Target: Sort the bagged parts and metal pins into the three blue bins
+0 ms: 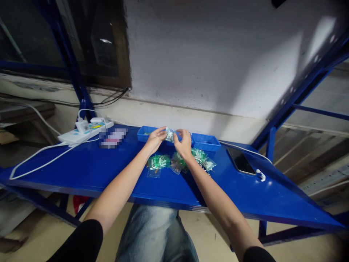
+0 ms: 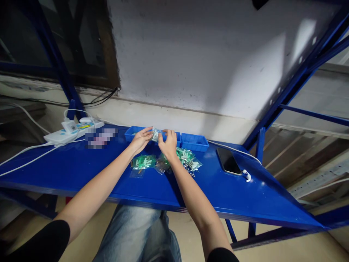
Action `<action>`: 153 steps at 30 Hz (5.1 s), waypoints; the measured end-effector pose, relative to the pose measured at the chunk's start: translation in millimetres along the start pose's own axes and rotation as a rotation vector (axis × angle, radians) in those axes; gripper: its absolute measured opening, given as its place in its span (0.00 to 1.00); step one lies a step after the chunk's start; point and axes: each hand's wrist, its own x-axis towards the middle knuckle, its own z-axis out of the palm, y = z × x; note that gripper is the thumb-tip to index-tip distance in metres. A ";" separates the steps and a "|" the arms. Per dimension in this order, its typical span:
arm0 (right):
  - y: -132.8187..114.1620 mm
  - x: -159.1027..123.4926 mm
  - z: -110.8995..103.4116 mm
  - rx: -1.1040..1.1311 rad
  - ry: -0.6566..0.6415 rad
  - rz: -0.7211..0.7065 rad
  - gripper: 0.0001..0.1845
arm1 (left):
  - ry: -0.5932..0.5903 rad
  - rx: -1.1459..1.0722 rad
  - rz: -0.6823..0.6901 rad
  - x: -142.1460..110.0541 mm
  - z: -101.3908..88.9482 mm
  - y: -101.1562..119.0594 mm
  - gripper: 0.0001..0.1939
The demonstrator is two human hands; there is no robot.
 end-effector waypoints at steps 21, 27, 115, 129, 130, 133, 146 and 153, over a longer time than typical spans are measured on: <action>-8.1 -22.2 -11.7 0.320 -0.150 0.110 0.11 | -0.114 0.251 -0.044 -21.9 1.0 6.3 0.14; -4.4 -18.6 -14.0 0.188 -0.081 0.107 0.11 | 0.190 0.878 0.706 -19.8 -4.0 25.2 0.07; -12.9 -28.7 -15.3 0.060 -0.155 -0.020 0.22 | 0.077 0.586 0.190 -22.9 0.2 10.5 0.15; -37.4 -46.0 -12.3 -0.122 -0.847 -0.216 0.32 | 0.094 1.080 0.491 -19.9 -42.7 2.9 0.13; -37.7 -46.3 -11.6 -0.127 -0.847 -0.216 0.31 | 0.090 1.054 0.477 -23.8 -42.0 2.6 0.13; -35.4 -45.0 -10.5 -0.076 -0.766 -0.201 0.27 | 0.050 1.004 0.415 -32.5 -37.8 6.0 0.13; -7.0 -29.8 -11.5 0.162 -0.163 0.069 0.06 | -0.140 0.433 -0.149 -41.7 -11.5 13.1 0.25; -23.9 -37.3 -10.0 0.047 -0.249 -0.132 0.13 | -0.107 0.172 -0.248 -39.6 -16.3 13.0 0.24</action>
